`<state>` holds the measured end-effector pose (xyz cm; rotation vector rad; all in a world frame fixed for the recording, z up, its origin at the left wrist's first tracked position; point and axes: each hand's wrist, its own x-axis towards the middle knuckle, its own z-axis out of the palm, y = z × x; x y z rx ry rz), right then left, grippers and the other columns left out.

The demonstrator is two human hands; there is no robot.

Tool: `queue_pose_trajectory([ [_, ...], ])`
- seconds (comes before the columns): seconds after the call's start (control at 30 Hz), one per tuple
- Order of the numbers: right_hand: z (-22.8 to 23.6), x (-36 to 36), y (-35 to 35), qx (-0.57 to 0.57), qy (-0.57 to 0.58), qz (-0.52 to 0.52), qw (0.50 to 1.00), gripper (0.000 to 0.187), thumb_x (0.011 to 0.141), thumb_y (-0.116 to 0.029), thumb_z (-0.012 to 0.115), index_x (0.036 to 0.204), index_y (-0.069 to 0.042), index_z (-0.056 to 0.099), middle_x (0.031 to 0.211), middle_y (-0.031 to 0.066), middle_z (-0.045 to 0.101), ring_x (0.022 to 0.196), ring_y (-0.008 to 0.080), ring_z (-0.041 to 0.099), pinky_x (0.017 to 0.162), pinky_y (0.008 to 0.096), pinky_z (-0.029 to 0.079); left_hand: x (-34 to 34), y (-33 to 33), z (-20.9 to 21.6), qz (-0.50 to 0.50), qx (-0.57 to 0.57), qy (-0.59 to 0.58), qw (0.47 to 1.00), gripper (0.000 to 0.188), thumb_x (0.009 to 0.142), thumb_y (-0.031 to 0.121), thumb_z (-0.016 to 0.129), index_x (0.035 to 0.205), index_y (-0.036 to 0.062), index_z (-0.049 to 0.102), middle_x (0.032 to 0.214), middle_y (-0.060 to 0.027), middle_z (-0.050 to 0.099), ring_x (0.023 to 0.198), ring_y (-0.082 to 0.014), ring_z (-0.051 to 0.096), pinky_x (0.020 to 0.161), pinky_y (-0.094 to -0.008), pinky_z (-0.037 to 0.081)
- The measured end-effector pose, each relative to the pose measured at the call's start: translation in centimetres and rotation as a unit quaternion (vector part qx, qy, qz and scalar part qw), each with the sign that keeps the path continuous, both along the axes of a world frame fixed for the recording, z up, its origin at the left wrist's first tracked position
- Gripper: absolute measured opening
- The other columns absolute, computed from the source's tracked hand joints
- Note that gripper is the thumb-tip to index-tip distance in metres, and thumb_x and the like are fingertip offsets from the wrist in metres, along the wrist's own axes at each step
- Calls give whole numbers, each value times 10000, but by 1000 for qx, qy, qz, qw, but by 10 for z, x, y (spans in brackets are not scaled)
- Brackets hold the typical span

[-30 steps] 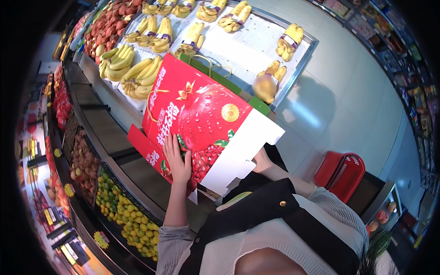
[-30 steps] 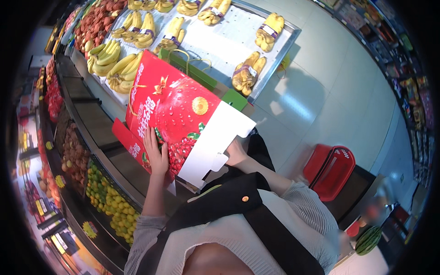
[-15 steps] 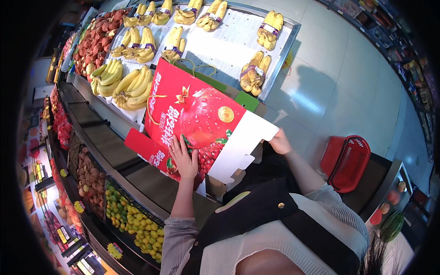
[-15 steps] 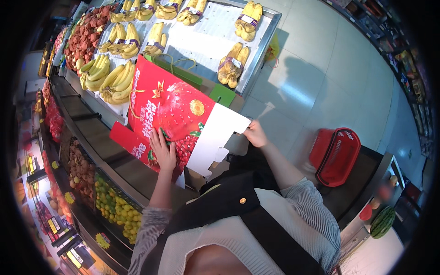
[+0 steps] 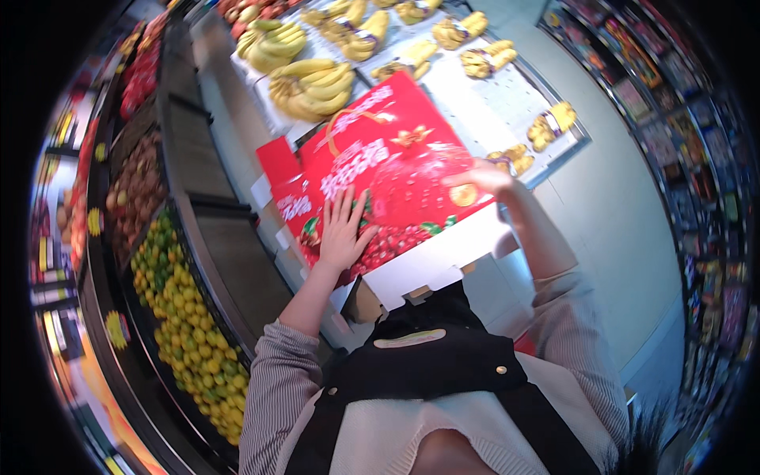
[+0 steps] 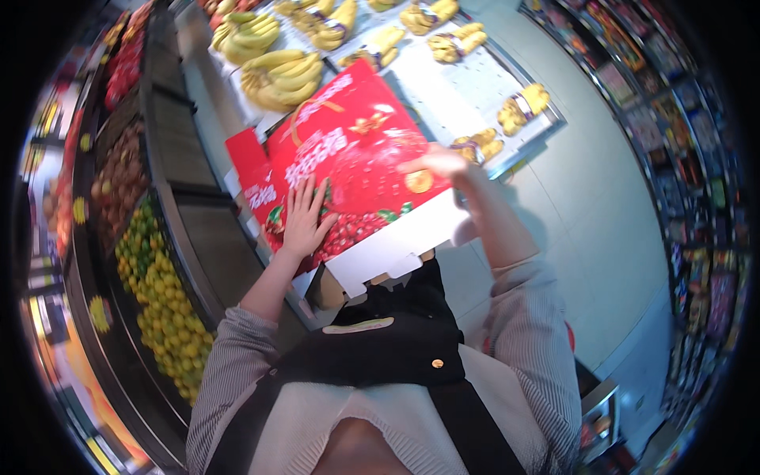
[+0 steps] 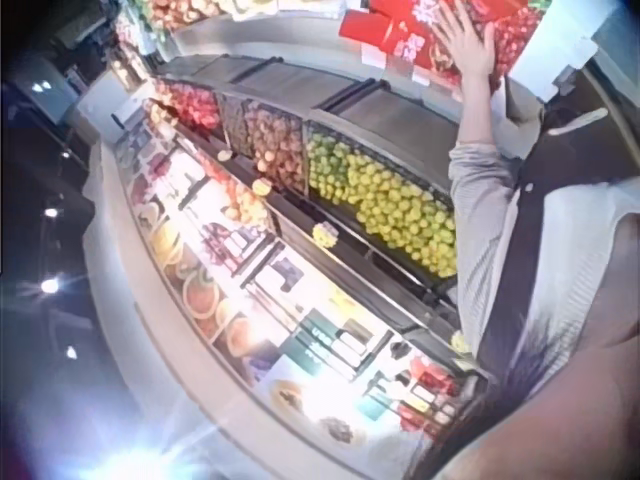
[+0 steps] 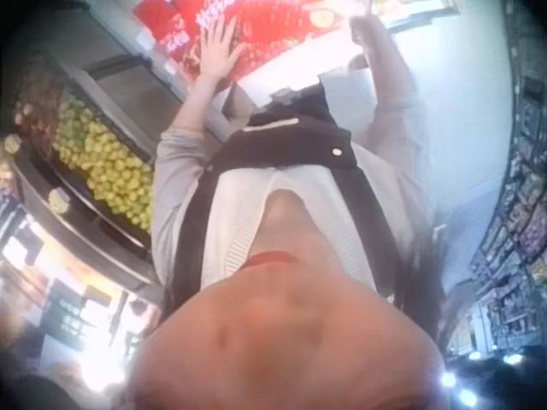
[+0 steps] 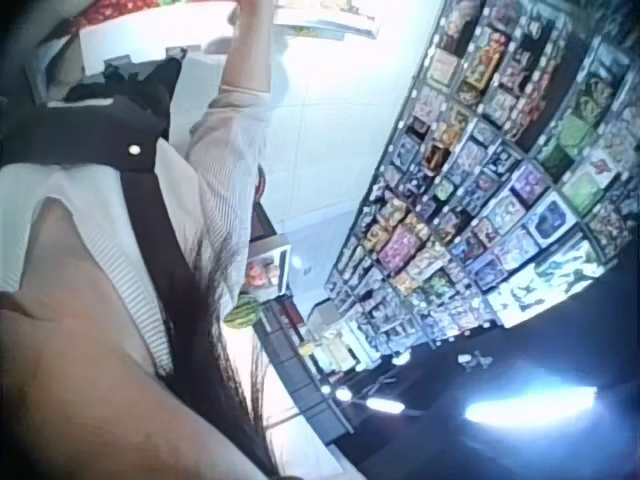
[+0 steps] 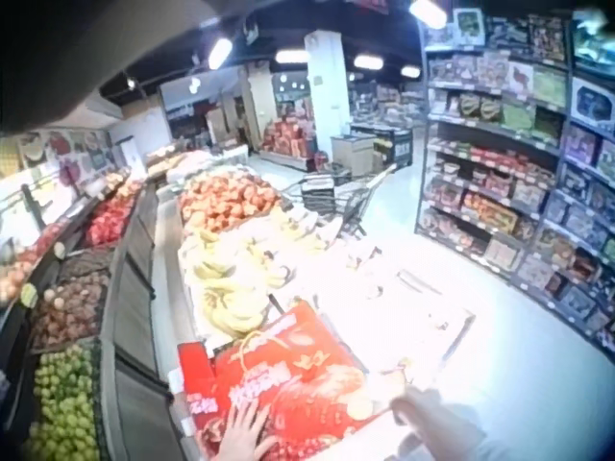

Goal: The person assembles two flat-packed cardboard boxes in a grocery store produce section. They fold the flaps, cut along scored lines with a knife, and secure the boxes with rubber bands. The finished boxes are placed on a display shelf.

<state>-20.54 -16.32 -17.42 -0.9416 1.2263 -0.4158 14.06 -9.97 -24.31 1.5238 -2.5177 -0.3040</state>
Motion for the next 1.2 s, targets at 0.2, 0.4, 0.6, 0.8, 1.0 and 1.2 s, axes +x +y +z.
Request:
queue_pose_trajectory([
  [0.2,-49,-47,-6,51,-85,-68,993,519,830,-49,732,1314,18,555,1203,148,678,1070,235,677,911,360,562,5,30,47,139,-87,124,979,656,908,364,657,1466,99,437,1560,-155,351,1474,-348,264,1202,-543,117],
  [0.4,-42,-33,6,78,-172,-84,978,524,851,-18,708,1341,6,523,1242,154,652,1103,264,659,932,388,556,48,56,83,319,-85,90,940,727,952,377,584,1534,47,300,1617,-166,240,1507,-367,174,1203,-555,79],
  [0.6,-81,-39,-9,87,-91,-61,990,496,840,-30,732,1302,4,554,1220,139,668,1067,255,675,900,394,569,37,43,2,313,-47,14,948,814,972,378,550,1537,-67,169,1613,-240,189,1509,-373,160,1216,-491,146],
  [0.8,-75,-36,-2,89,-48,-80,992,525,831,-15,741,1312,-13,531,1216,132,667,1057,239,683,863,379,590,30,47,-60,328,-41,56,942,843,963,399,563,1553,-38,149,1631,-235,125,1517,-371,131,1216,-498,137],
  [1.0,-91,-47,0,101,-63,-134,984,489,903,-108,712,1340,-34,507,1230,123,660,1050,230,682,877,380,584,33,34,-27,352,-127,114,920,670,949,405,581,1436,-22,410,1484,-219,414,1403,-353,361,1192,-496,195],
  [1.2,-71,-41,-2,41,-49,-97,993,415,910,-71,694,1299,-23,559,1205,119,671,1028,223,687,852,371,593,146,-71,-22,435,-82,361,821,506,1013,431,471,1084,-26,676,1009,-224,696,950,-379,661,870,-425,502],
])
